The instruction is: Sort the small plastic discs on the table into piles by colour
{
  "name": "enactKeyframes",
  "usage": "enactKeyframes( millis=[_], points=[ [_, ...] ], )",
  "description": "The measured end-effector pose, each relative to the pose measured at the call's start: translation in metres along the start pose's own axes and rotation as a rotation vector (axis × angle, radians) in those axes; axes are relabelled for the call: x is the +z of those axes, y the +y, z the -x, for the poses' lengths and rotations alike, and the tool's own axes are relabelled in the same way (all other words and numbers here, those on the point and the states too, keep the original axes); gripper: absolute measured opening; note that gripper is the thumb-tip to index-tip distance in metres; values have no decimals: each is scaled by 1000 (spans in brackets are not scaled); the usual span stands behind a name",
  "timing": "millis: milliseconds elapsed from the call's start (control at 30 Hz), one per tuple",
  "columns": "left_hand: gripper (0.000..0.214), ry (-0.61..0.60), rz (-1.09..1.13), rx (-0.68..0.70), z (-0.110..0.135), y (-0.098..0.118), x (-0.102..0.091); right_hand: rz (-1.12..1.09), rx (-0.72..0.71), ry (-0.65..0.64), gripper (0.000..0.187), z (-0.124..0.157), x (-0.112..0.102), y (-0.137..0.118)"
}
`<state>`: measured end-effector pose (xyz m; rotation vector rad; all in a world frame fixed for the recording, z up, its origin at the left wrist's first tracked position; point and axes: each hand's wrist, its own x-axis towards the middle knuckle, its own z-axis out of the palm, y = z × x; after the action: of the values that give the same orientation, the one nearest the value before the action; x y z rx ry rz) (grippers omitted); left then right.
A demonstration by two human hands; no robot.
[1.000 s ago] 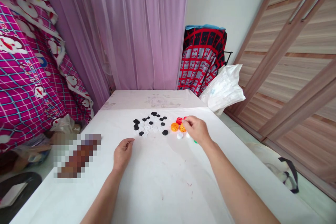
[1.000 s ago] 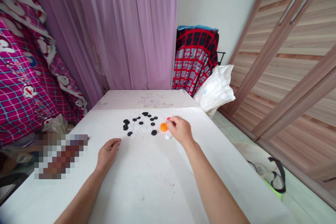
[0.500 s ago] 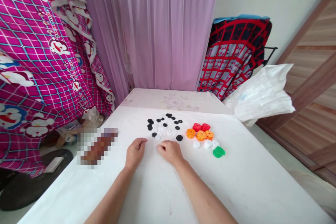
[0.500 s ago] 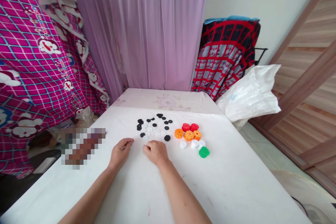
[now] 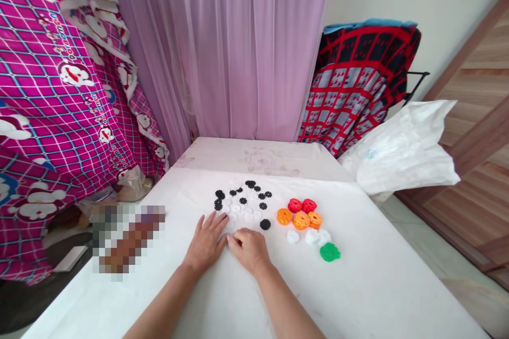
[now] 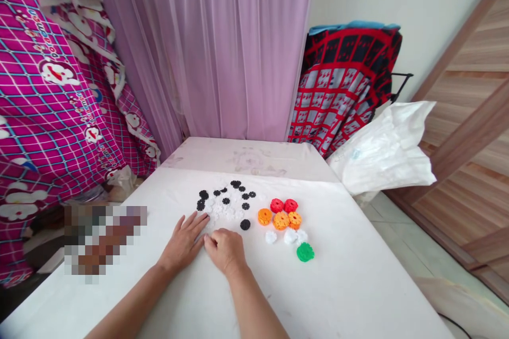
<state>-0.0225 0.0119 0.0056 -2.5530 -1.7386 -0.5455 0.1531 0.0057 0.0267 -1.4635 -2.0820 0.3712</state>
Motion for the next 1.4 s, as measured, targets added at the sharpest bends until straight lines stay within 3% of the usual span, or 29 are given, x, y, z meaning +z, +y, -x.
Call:
enactKeyframes(
  millis=[300,533,800,1100,1400],
  points=[
    [38,150,111,-203,9,-10,-4,-148,-55,89,36,6,3,10],
    [48,54,-61,-35,12,1,3,-169,-64,154,37,17,5,16],
    [48,34,-24,59,20,10,0,-136,-3,186,41,33,-5,18],
    [49,91,-37,-33,15,15,10,1,18,169,42,35,-5,22],
    [41,114,124,44,22,15,9,131,113,182,41,44,-7,18]
  ],
)
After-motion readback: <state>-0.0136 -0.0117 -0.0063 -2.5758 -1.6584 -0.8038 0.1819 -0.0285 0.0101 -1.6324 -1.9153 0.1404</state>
